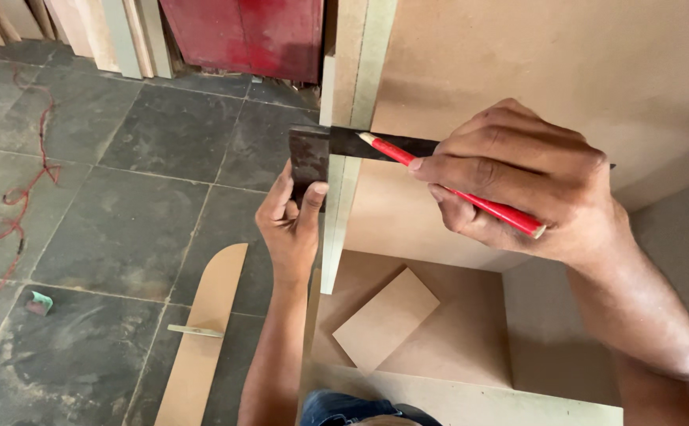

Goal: The person marks a wooden cabinet frame with a red pencil, using a small wooden block and a metal square to guide straight lines. The person adjusts the position of the tools and continues marking along the edges of the cabinet.

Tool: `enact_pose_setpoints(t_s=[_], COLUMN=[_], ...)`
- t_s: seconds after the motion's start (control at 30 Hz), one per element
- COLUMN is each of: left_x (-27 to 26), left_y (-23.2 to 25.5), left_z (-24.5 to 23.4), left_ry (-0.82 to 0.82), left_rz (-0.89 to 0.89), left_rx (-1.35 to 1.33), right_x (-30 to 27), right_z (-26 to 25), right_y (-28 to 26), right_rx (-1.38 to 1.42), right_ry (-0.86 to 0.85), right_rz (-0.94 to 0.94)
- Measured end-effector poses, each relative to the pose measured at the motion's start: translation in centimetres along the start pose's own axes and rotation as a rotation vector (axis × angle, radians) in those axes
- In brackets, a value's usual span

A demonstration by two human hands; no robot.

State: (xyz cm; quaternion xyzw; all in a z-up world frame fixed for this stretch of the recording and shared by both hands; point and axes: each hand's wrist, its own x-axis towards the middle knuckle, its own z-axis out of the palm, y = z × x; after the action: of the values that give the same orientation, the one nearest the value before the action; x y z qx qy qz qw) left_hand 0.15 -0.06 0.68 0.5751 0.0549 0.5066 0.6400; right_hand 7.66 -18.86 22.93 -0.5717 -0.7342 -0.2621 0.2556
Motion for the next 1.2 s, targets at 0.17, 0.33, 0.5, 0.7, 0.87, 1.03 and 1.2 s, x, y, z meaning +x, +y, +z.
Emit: enact_pose_setpoints(t_s=[0.17,0.33,0.5,0.7,0.87,1.03,1.2], left_x=[-0.1,0.0,0.0,0.0,-0.2,-0.2,-0.4], left_y=[0.6,0.6,0.7,1.1,0.9,-0.6,-2.1], left_z=[0.1,0.0,0.1,0.0,0.0,-0.1,-0.5], left_ry=[-0.024,-0.018,-0.004,0.029,0.018,0.014,0.021], left_rz=[0.008,0.021,-0.032,-0.079,-0.039,0.0,0.022], left_rx=[-0.08,-0.048,-0.11,-0.037,-0.028,0.068,0.171], right_x=[0.9,1.3,2.0,2.2,-0.9,-7.8,-15.9], right_z=[0.3,0.4,0.8,-0.7,-3.0,-2.5,-2.5], right_y=[-0.2,-0.6,-0.6,-2.4,-3.6,-0.8,0.5], right_rx=[-0.017,-0.051,-0.072,-0.112,-0.226,-0.236,0.01], right_ry=[-0.011,-0.023,-0.056,-0.205,-0.169,-0.045,-0.183], right_rz=[-0.046,-0.068,-0.077,0.018,0.14,0.107,0.565])
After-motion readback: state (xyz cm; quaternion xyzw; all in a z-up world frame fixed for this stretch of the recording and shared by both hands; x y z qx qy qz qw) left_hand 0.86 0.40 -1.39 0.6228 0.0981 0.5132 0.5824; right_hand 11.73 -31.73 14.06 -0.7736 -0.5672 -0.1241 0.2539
